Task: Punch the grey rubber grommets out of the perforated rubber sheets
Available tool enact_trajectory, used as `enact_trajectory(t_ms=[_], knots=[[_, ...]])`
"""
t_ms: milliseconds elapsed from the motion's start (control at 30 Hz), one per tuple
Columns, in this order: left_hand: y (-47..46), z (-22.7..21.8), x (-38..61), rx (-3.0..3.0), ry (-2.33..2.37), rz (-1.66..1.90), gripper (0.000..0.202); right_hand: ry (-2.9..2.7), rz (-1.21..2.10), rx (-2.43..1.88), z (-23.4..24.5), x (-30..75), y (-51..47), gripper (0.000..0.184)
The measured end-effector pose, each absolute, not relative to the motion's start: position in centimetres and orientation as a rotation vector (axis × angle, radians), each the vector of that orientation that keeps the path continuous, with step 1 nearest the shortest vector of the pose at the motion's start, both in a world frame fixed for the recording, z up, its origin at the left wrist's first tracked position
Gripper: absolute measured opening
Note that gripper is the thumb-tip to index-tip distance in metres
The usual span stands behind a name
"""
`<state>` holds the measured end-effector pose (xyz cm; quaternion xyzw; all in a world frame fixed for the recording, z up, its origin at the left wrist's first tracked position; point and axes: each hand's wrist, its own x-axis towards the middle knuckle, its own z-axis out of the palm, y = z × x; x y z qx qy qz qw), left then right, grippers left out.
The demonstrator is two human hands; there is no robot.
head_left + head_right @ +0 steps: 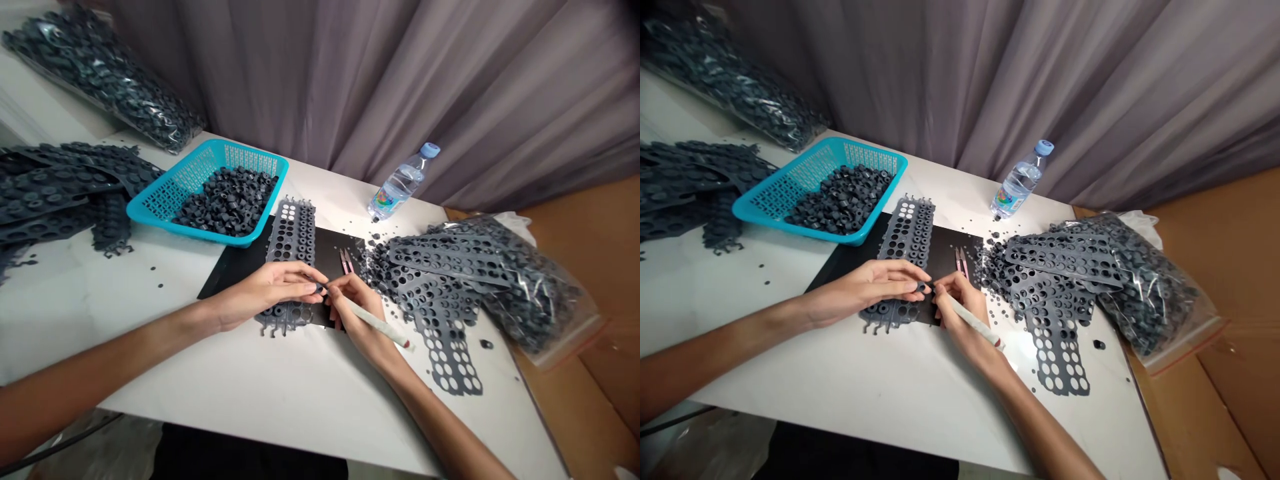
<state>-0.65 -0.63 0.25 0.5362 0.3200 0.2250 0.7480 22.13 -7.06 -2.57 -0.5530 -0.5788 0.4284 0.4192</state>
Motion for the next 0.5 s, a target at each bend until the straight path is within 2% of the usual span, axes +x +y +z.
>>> enact_trajectory(t_ms=[500], knots=[[-0.78, 0.55, -0.36, 1.102, 0.565, 0.514, 0.027, -1.543, 1.027, -1.463, -1.88, 21.87, -7.16, 0.021]])
